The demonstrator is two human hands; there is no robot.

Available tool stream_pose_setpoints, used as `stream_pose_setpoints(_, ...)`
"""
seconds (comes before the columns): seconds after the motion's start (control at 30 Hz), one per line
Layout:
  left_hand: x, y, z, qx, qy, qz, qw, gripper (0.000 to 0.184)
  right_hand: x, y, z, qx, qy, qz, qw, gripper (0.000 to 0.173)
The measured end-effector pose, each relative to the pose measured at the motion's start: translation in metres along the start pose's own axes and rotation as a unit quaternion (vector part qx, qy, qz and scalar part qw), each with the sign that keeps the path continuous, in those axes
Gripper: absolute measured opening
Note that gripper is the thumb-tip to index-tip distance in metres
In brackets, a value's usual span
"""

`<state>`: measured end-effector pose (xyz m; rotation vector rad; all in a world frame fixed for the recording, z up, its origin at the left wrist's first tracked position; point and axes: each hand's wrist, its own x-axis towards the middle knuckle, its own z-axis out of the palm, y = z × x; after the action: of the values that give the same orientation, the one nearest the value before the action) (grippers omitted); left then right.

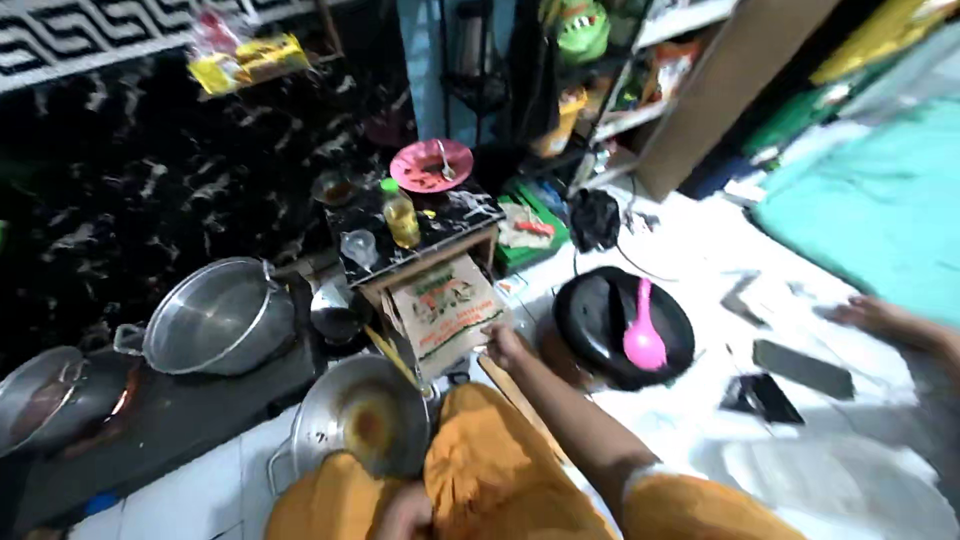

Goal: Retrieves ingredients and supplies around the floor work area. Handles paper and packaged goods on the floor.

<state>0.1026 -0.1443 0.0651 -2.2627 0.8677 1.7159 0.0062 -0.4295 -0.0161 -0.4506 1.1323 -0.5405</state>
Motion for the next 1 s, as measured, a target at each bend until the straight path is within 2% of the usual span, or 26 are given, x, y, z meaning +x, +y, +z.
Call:
stream_pose_setpoints(0.07,0.026,-0.011,0.006,0.04,-0.016,-0.011,0.999,0.043,-0.019,0.002,-0.01,0.054,0.022,0.004,0.998,0.023)
stream_pose_setpoints(0.23,0.014,-0.011,0.001,0.058,0.015,0.02,0.998,0.046,-0.066,0.006,-0.021,0.091,0.053,0.033,0.994,0.031)
stream_pose_setpoints(0.4,0.008,-0.012,0.001,0.024,0.116,0.08,0.99,0.065,-0.124,-0.007,-0.034,0.124,0.05,0.034,0.99,0.034)
stream_pose_setpoints(0.53,0.008,-0.009,0.006,0.067,0.121,0.104,0.985,0.06,-0.146,-0.004,-0.064,0.145,0.018,0.035,0.989,0.03)
stream_pose_setpoints(0.77,0.003,-0.015,0.011,0.119,0.122,0.063,0.983,0.054,-0.184,0.009,-0.124,0.155,0.034,0.039,0.987,0.028)
stream_pose_setpoints(0.9,0.0,-0.012,0.012,0.13,0.119,0.046,0.983,0.046,-0.177,0.025,-0.159,0.139,0.079,0.065,0.985,0.028)
stream_pose_setpoints(1.0,0.0,-0.009,0.009,0.136,0.112,0.05,0.983,0.04,-0.166,0.039,-0.174,0.157,0.082,0.076,0.981,0.033)
